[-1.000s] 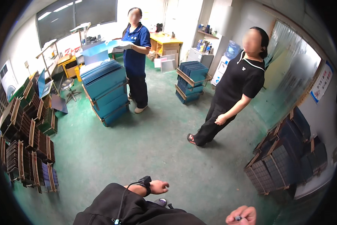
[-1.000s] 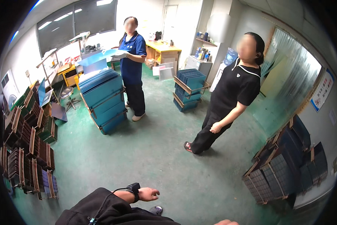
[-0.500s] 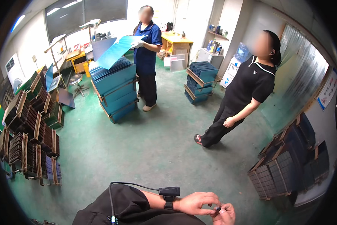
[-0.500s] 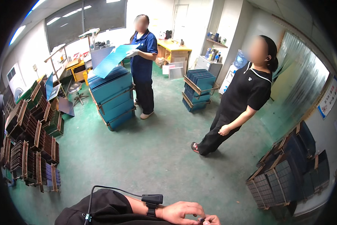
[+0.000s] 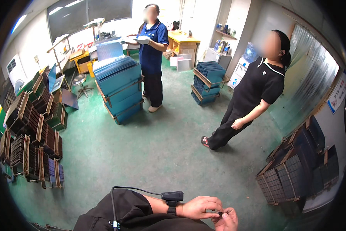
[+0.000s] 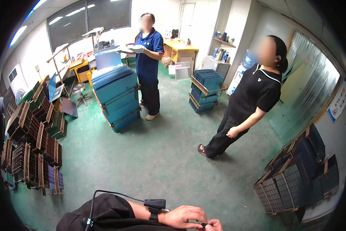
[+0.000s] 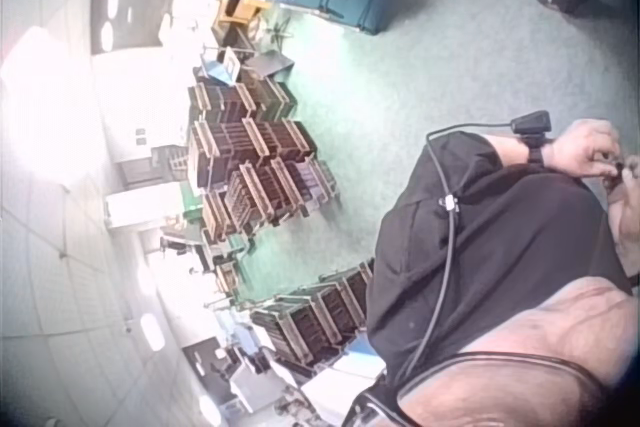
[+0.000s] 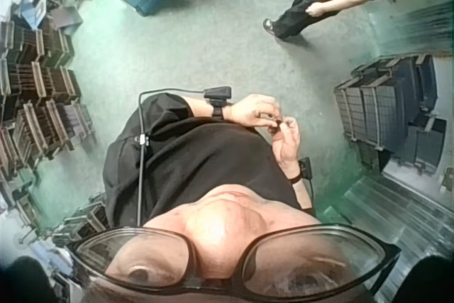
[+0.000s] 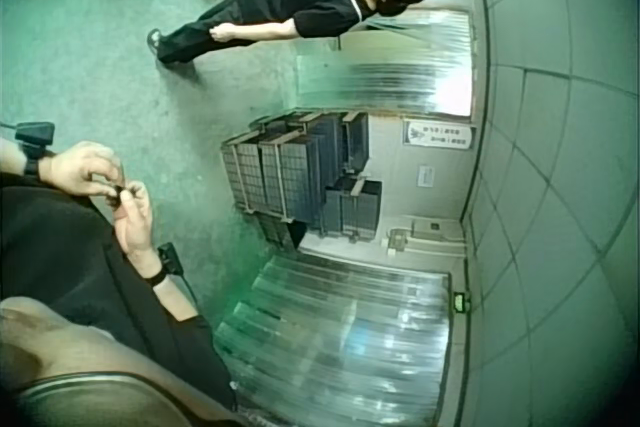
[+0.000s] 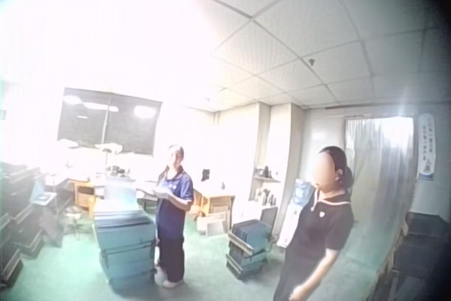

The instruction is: The recorder moves metal racks across the floor and then loads blue industrial sheets into a processing machine.

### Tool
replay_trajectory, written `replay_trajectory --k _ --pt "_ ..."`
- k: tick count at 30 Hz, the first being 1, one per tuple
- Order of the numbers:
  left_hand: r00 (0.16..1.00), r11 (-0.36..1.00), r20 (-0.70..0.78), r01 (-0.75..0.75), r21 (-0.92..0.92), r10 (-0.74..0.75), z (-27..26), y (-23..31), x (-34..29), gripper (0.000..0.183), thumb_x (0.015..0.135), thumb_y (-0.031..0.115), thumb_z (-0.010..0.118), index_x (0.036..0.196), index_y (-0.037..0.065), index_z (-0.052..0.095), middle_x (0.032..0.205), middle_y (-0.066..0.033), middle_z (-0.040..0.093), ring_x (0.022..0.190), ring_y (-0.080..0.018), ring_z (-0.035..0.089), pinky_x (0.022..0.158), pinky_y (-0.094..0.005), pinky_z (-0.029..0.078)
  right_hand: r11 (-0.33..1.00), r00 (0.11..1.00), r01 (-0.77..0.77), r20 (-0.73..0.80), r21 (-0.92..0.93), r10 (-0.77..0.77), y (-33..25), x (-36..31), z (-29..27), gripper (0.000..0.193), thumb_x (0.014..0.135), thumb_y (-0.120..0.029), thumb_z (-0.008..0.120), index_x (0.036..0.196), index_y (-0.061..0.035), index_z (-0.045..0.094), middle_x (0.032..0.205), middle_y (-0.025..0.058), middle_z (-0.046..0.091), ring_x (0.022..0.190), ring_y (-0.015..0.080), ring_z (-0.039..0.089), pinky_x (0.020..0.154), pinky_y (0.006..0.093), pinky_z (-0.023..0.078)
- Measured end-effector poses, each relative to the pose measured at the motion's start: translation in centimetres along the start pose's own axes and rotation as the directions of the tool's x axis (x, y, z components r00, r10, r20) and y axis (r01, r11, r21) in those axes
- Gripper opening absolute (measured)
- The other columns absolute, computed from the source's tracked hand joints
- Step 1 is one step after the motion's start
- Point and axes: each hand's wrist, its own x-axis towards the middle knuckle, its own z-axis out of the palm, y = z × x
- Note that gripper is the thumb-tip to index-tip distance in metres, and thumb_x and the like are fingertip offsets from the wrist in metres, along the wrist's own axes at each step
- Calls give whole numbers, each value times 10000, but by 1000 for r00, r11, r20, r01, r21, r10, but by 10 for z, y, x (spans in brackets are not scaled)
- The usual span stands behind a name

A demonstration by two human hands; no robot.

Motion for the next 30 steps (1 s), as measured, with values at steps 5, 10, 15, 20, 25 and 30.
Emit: replay_trajectory --k 5,10,15,20,25,30 --pt "999 999 17 33 -39 -33 8 -11 -2 210 848 152 681 1046 87 652 1061 -66 626 977 -277 624 813 -370 519 1000 1000 -10 -24 16 10 2 -1 -3 95 954 -42 556 1039 -82 549 973 67 630 862 180 618 796 312 505" --pt "1000 999 18 24 -27 -24 9 -13 -5 213 840 137 677 1045 87 653 1061 -66 632 974 -278 629 814 -369 521 999 997 0 -75 -39 -3 3 -2 -3 128 940 -35 587 1054 -80 551 949 56 629 830 167 617 769 290 508" --pt "998 999 35 46 5 -46 9 -12 -6 225 847 174 683 1053 87 657 1049 -63 638 974 -277 630 815 -370 521 998 995 8 -97 -62 -14 2 -3 -2 142 933 -13 592 1053 -79 551 935 51 623 821 157 611 761 280 505" --pt "998 998 44 52 18 -52 6 -10 -9 211 868 177 681 1056 83 662 1031 -68 638 952 -276 631 805 -372 522 996 995 -24 -97 -86 15 6 -3 -8 151 928 9 590 1047 -77 556 929 43 619 802 147 601 749 271 501" --pt "995 997 62 73 28 -75 5 -9 -11 202 876 170 687 1055 78 667 1012 -75 643 939 -280 632 803 -373 524 993 996 -19 -89 -113 9 5 -3 -8 145 924 16 595 1029 -83 574 910 34 628 778 137 593 728 263 496" --pt "969 964 138 222 -144 -203 6 -6 -3 244 893 185 686 1095 49 670 1021 -98 659 953 -259 638 823 -365 526 939 981 61 -152 -340 -119 10 -7 -9 169 936 -14 593 1098 -58 609 981 38 653 826 123 609 748 261 505"
